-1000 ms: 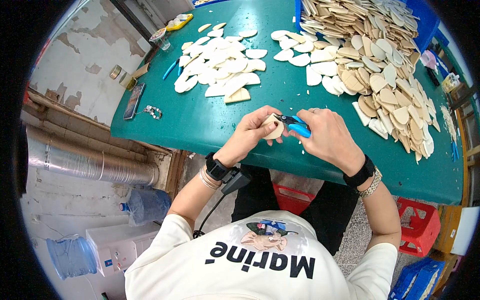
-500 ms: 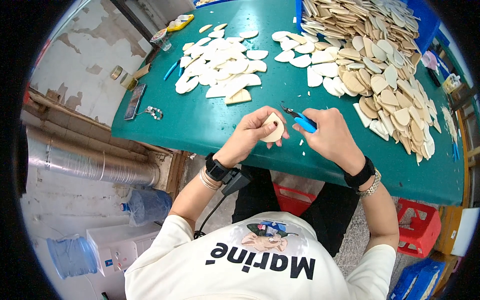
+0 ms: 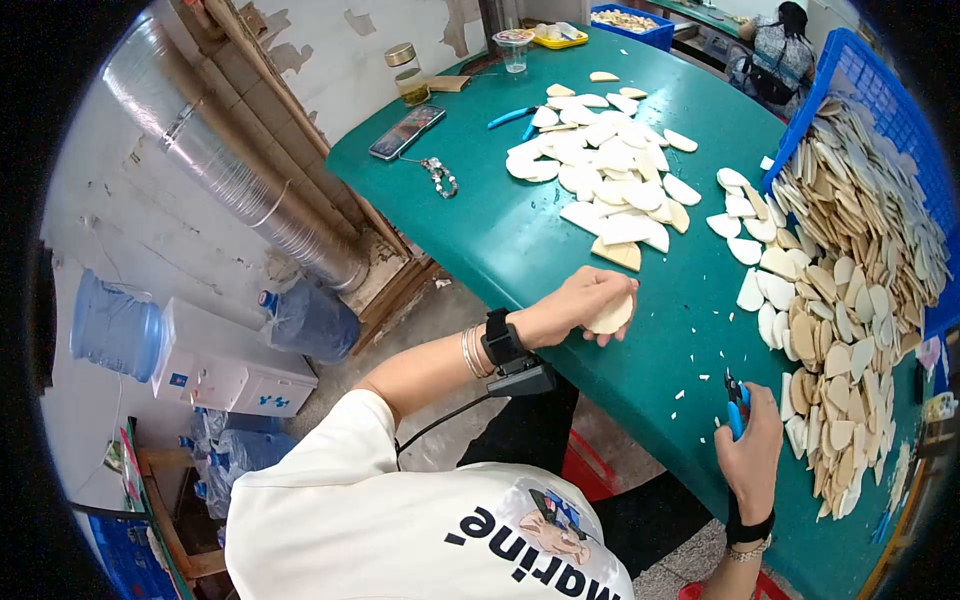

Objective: Trimming the rough edges of semicircular wooden pieces using small hand pliers.

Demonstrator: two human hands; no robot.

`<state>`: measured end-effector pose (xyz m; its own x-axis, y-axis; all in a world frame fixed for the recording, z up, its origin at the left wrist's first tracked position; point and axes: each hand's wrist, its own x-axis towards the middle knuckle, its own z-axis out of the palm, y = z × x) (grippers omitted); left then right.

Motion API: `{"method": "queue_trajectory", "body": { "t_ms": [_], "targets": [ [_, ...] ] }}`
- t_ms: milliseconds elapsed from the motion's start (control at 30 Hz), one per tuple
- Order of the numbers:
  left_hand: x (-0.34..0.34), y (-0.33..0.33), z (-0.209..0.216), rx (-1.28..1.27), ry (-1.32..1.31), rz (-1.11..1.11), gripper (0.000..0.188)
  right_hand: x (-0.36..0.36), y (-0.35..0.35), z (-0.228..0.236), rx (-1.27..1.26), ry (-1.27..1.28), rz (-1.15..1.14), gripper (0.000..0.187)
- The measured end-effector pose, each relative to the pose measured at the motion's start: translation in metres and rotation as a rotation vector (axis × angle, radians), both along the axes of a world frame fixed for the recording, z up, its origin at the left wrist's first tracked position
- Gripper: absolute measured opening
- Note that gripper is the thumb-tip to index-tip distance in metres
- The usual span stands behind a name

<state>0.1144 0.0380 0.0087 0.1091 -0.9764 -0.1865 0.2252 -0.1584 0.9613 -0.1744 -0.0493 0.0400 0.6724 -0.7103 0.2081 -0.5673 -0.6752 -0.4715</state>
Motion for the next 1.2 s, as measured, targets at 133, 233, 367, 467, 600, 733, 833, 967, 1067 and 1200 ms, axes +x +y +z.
{"method": "queue_trajectory", "body": {
  "t_ms": [133, 233, 367, 467, 600, 733, 833, 967, 1067, 1200],
  "targets": [
    [0.028, 0.002, -0.008, 0.043, 0.05, 0.148, 0.034, -0.014, -0.002, -0.005, -0.098, 0.018, -0.059, 0.04],
    [0.044, 0.011, 0.003, 0.052, 0.06, 0.182, 0.035, -0.013, -0.006, 0.002, -0.111, 0.069, -0.011, 0.041],
    [0.058, 0.009, 0.006, 0.05, 0.008, 0.188, 0.04, -0.015, -0.016, 0.006, -0.075, 0.122, -0.02, 0.039],
    [0.074, 0.004, 0.006, 0.013, -0.033, 0.195, 0.044, -0.014, -0.032, 0.007, -0.134, 0.149, 0.004, 0.038],
    [0.083, -0.001, 0.027, -0.177, 0.008, 0.214, 0.056, 0.007, -0.074, 0.007, -0.287, 0.175, -0.065, 0.034],
    [0.088, 0.008, 0.029, -0.188, -0.018, 0.453, 0.074, 0.037, -0.135, -0.002, -0.421, 0.167, -0.07, 0.03],
    [0.081, 0.021, 0.026, -0.197, -0.135, 0.512, 0.072, 0.059, -0.164, -0.014, -0.445, 0.326, -0.12, 0.025],
    [0.075, 0.036, 0.025, -0.157, -0.168, 0.554, 0.064, 0.065, -0.178, -0.031, -0.618, 0.402, -0.116, 0.022],
    [0.07, 0.043, 0.027, -0.159, -0.202, 0.469, 0.06, 0.064, -0.168, -0.033, -0.756, 0.443, -0.087, 0.021],
    [0.052, 0.035, 0.024, -0.172, -0.229, 0.304, 0.048, 0.056, -0.151, -0.011, -0.604, 0.128, -0.323, 0.019]
  ]
}}
